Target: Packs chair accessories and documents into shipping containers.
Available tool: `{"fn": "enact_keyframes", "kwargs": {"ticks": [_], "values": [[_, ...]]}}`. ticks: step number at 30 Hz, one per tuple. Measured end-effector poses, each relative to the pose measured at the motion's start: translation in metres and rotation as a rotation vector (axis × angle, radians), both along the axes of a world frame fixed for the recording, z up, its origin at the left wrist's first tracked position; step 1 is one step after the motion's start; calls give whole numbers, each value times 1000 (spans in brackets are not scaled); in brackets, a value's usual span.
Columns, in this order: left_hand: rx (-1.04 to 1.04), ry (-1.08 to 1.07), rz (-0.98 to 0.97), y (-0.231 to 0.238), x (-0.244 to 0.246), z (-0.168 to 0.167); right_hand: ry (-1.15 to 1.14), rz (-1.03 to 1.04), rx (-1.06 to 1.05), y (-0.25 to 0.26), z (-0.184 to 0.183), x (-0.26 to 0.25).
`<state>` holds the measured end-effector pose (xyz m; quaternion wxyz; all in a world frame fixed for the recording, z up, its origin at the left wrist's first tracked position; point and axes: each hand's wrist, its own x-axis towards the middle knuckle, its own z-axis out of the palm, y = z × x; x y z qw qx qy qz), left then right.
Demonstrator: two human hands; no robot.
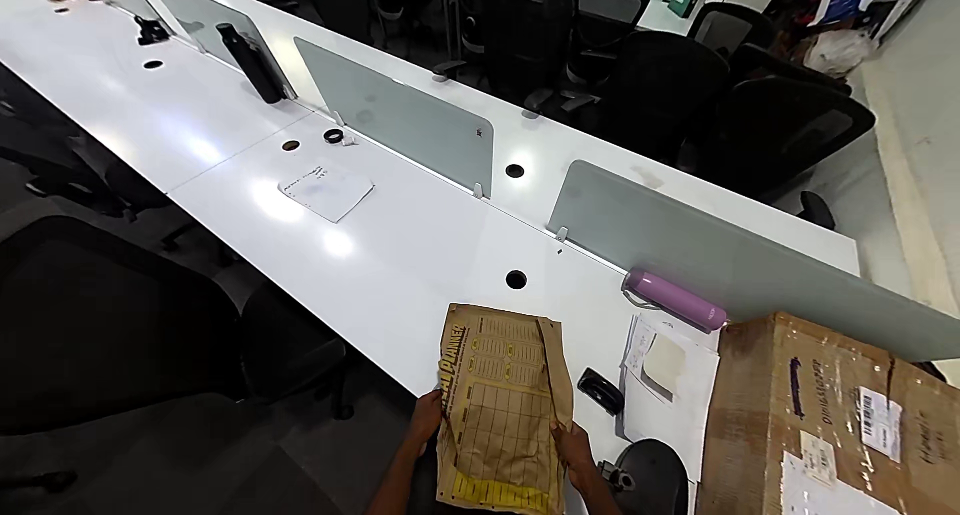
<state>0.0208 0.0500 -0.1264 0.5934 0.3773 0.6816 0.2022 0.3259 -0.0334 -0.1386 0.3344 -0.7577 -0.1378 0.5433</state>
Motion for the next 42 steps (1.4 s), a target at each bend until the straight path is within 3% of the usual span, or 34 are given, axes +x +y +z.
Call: {"fn": "enact_keyframes", "kwargs": {"ticks": [11, 25, 35, 42], "values": [[-35, -44, 62, -4, 1, -7, 44, -109, -17, -2, -3, -11], [4, -34, 125, -12, 8, 1, -71, -73, 5, 6, 3, -14], [104, -32, 163, -11, 24, 23, -102, -51, 51, 10, 17, -3], [207, -150, 161, 3, 64, 52, -106, -128, 95, 11, 56, 37]]}}
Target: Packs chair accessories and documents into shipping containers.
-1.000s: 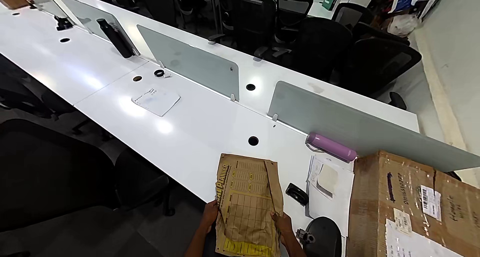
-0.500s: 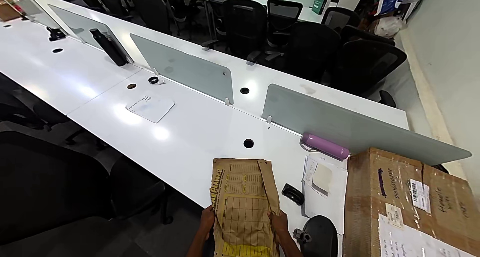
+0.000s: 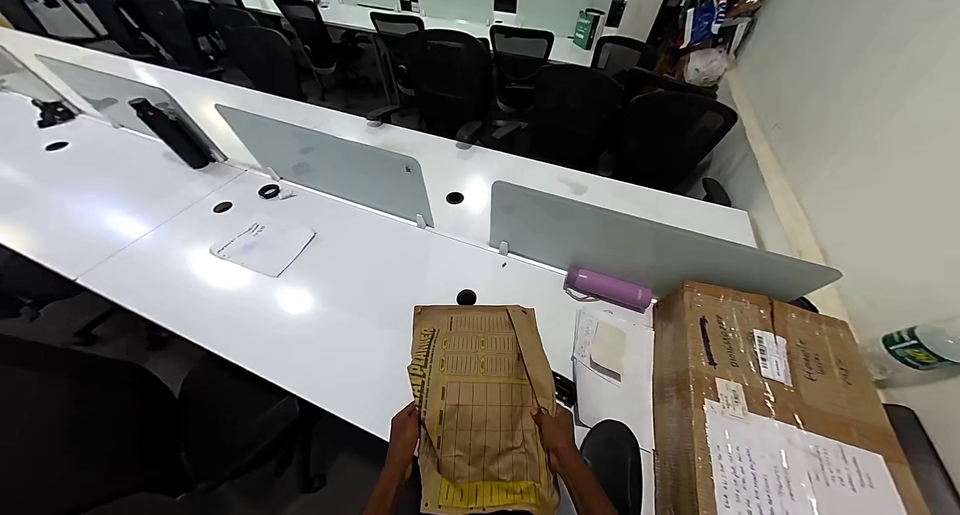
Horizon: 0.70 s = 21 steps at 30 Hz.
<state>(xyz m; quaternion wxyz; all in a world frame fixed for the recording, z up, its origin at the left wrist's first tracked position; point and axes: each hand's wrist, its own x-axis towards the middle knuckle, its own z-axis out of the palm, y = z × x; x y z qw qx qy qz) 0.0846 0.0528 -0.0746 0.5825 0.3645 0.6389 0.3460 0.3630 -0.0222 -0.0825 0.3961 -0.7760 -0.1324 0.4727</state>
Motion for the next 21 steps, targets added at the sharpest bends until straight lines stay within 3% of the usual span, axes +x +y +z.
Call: {"fn": "enact_keyframes", "kwargs": {"ticks": [8, 13, 21], "values": [[80, -137, -90, 13, 94, 46, -57, -127, 100, -20, 68, 89], [87, -218, -213, 10, 169, 81, -91, -184, 39, -50, 131, 155], [32, -279, -516, -19, 293, 118, -146, -369, 85, -123, 163, 262]]}}
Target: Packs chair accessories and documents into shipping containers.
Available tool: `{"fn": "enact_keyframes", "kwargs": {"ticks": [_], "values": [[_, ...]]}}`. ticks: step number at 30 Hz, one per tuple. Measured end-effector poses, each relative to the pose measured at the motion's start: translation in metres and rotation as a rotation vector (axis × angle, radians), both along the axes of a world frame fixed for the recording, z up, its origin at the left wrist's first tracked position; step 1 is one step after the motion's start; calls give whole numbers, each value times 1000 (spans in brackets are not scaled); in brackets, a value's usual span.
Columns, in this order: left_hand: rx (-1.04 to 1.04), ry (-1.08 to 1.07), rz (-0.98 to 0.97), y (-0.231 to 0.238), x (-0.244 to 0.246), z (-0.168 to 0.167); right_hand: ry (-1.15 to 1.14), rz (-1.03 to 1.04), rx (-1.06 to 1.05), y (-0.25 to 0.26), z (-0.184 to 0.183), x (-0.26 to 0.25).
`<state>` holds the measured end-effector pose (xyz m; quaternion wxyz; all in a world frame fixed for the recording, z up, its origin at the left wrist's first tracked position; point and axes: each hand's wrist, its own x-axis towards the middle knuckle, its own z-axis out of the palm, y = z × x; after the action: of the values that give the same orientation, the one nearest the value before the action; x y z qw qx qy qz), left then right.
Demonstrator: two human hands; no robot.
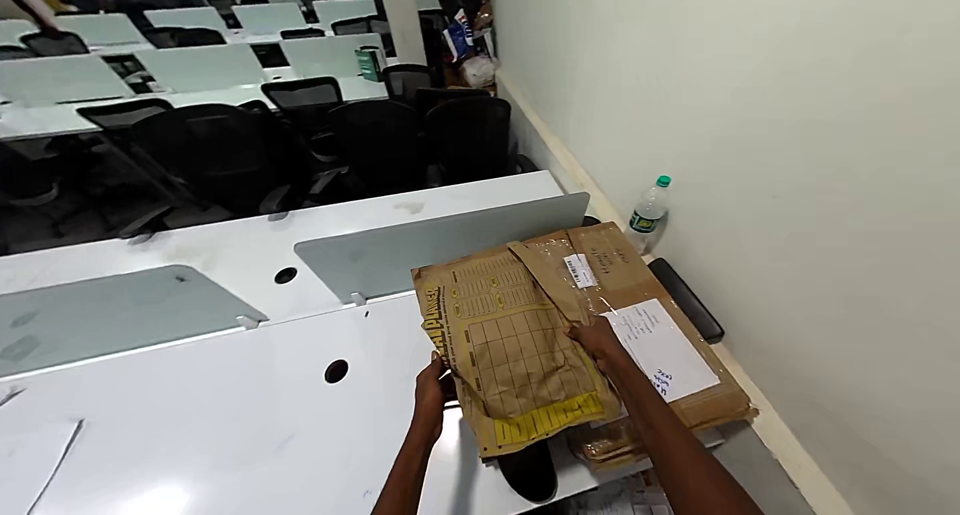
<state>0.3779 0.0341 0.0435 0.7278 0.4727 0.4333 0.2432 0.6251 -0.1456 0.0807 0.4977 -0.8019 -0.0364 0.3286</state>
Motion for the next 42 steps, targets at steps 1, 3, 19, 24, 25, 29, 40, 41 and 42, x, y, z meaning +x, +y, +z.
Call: {"fn": "enact_keyframes", "kwargs": {"ticks": [1, 3, 19, 24, 25, 29, 40, 41, 42], "values": [[-16, -5, -36, -4, 15, 1, 4, -19, -15, -9, 4, 12], [-60, -16, -91, -14, 45, 3, 4, -65, -25, -30, 6, 36], [-227, 43, -330, -73, 211, -33, 3, -168, -92, -105, -38, 190], [-272, 62, -363, -77, 229, -45, -1, -168, -98, -107, -61, 210], [-276, 66, -363, -77, 231, -46, -2, -164, -110, -107, -63, 211], [-267, 71, -348, -78, 234, -49, 8, -164, -154, -104, -69, 214], [-262, 61, -360, -74, 222, -52, -19, -163, -28, -111, -76, 211], [-257, 66, -354, -73, 219, -52, -18, -162, -2, -112, -73, 208], [-253, 68, -349, -72, 215, -52, -22, -161, 16, -114, -70, 206]]}}
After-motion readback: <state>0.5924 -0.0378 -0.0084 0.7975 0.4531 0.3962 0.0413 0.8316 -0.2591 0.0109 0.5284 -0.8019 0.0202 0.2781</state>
